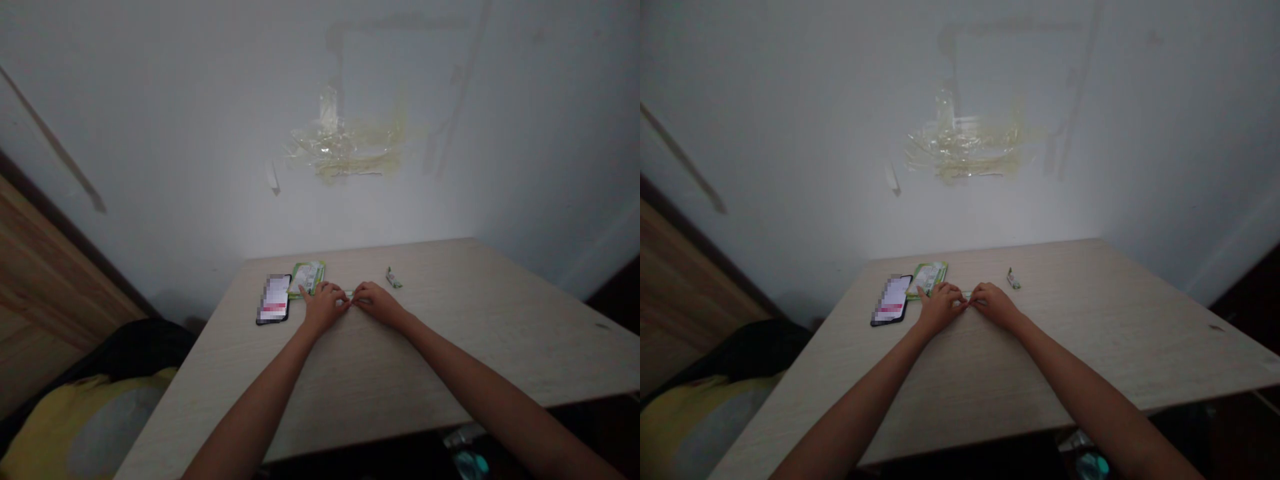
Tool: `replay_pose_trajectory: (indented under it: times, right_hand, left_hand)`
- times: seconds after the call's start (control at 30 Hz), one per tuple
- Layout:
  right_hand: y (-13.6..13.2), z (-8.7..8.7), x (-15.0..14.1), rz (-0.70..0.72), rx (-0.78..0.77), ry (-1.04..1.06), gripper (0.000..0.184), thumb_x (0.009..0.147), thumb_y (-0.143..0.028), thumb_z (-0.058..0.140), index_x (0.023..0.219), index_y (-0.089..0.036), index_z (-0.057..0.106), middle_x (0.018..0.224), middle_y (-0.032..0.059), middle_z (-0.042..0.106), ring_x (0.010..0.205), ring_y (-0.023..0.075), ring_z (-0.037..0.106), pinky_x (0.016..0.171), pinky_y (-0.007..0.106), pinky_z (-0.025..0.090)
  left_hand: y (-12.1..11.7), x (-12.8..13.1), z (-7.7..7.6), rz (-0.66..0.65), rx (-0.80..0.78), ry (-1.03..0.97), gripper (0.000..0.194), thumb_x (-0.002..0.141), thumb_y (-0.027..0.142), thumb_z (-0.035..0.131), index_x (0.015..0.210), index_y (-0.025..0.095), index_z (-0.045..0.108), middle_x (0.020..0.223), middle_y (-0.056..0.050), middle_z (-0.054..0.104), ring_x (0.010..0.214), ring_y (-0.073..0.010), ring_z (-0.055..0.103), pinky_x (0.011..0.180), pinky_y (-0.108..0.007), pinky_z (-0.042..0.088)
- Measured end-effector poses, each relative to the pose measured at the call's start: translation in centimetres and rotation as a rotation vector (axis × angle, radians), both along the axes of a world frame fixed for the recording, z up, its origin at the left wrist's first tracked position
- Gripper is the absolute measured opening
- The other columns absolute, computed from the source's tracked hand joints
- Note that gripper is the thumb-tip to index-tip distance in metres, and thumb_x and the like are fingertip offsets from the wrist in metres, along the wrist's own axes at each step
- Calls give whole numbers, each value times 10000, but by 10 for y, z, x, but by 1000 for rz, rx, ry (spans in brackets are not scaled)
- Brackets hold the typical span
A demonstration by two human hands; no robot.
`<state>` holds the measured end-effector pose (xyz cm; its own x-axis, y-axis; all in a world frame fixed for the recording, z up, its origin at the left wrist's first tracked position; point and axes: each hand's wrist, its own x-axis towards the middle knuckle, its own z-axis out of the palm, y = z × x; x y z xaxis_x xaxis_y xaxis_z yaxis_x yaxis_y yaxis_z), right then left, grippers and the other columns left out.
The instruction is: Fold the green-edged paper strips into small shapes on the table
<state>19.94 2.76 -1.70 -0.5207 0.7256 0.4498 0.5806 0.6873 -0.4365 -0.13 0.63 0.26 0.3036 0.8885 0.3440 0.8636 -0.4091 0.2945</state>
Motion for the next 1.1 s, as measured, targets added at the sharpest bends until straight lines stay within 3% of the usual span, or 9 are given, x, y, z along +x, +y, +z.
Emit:
replay_pose_trajectory:
  times: [0.67,1.1]
  right_hand:
    - [6,-9,2,37,34,74,95,844,-199,654,870,-227,741,933,52,677,928,182,604,875,331,459]
    - [6,-7,2,35,6,96,86,846,-215,657,863,-232,740,923,46,674,915,181,603,871,334,451]
  left_hand:
    - [8,1,9,-12,-97,82,162,762,483,690,881,374,705,1235,38,624,1327,-373,335,929,-851,-76]
    - [8,-1,6,-20,-121,126,235,792,534,618,973,396,677,1360,47,550,1362,-402,295,928,-855,-49]
